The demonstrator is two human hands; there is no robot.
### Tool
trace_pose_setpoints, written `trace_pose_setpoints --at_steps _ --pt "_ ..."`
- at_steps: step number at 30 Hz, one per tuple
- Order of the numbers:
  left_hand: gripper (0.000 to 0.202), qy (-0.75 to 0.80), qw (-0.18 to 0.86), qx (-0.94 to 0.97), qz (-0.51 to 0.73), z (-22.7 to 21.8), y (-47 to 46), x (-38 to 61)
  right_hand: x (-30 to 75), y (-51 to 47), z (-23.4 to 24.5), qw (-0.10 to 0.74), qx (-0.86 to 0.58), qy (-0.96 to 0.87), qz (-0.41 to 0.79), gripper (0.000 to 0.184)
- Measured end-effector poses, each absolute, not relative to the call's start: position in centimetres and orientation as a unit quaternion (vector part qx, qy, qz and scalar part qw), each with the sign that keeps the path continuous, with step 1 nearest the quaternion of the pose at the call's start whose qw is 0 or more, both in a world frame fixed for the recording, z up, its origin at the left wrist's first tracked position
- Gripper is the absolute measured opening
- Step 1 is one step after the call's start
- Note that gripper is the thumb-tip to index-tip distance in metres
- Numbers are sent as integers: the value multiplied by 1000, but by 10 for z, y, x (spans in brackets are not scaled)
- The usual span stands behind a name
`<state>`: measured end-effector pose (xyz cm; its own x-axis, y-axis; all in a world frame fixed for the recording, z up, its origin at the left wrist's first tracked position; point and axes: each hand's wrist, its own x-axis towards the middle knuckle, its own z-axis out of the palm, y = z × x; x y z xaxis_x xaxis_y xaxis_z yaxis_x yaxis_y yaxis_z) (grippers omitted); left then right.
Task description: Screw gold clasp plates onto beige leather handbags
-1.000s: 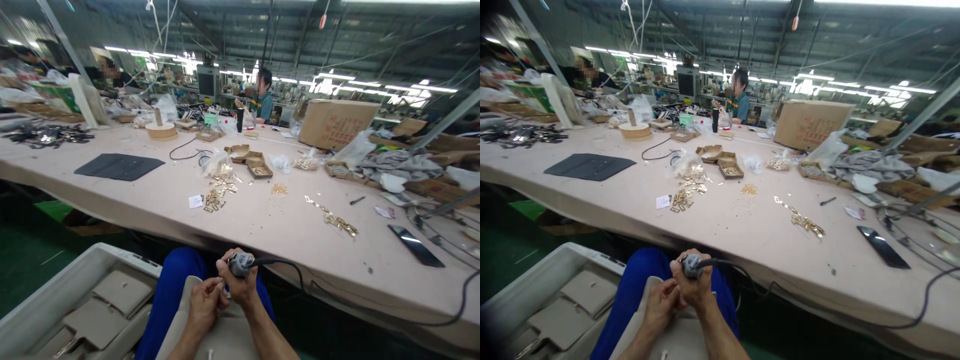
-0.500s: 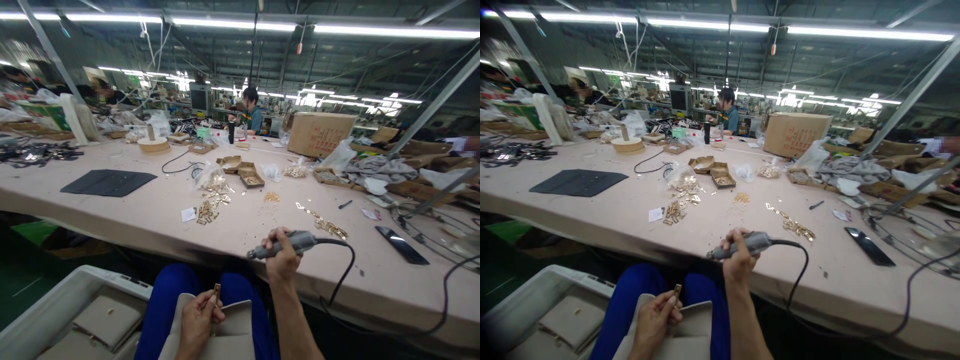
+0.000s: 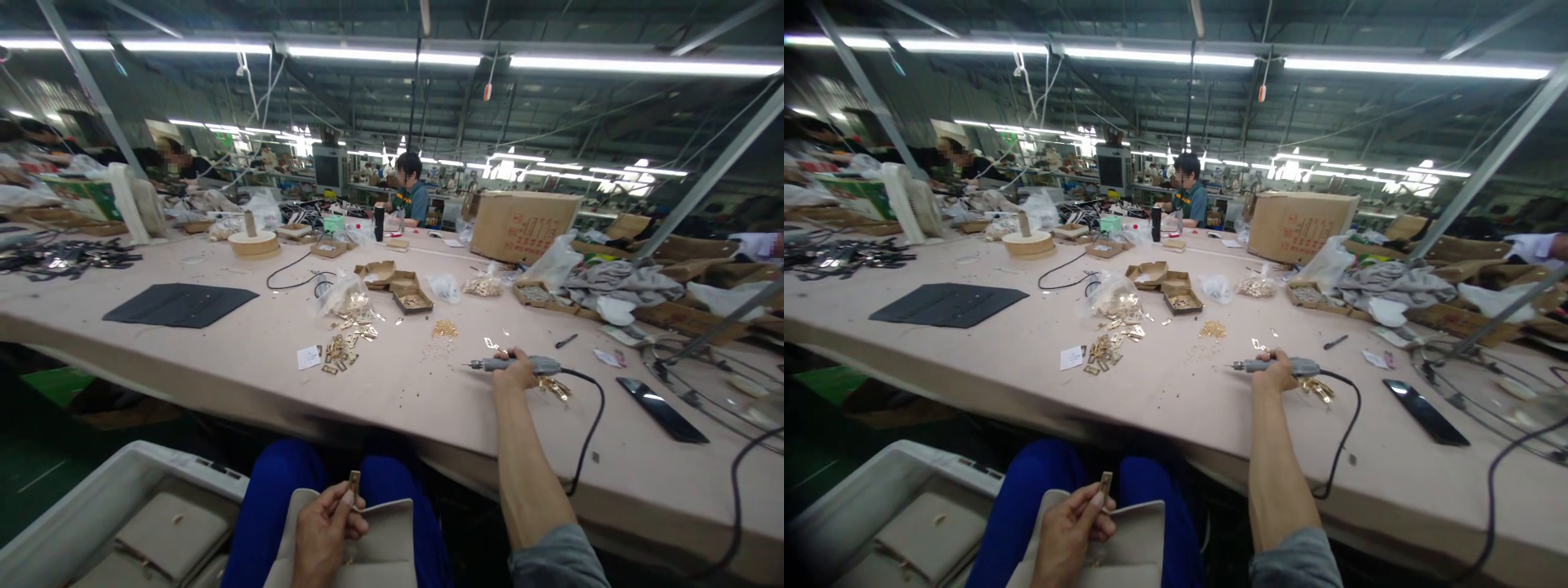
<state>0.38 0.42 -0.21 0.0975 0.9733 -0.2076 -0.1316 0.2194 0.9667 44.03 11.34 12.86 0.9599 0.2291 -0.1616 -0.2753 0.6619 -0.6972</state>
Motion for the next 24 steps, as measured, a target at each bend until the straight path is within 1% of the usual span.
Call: trace_pose_setpoints --at_steps 5,9,15,21,24 --pt "56 501 598 433 452 -3 5 6 443 126 103 912 -387 79 110 38" --pt "56 505 599 417 461 0 6 10 444 132 92 912 -388 84 104 38" --pt "53 509 585 419 472 8 4 15 447 136 86 912 -386 87 104 37" --pt "53 521 584 409 469 15 2 16 446 138 85 911 -390 90 94 40" --pt "52 515 590 404 473 15 2 16 445 139 85 911 -394 87 90 37"
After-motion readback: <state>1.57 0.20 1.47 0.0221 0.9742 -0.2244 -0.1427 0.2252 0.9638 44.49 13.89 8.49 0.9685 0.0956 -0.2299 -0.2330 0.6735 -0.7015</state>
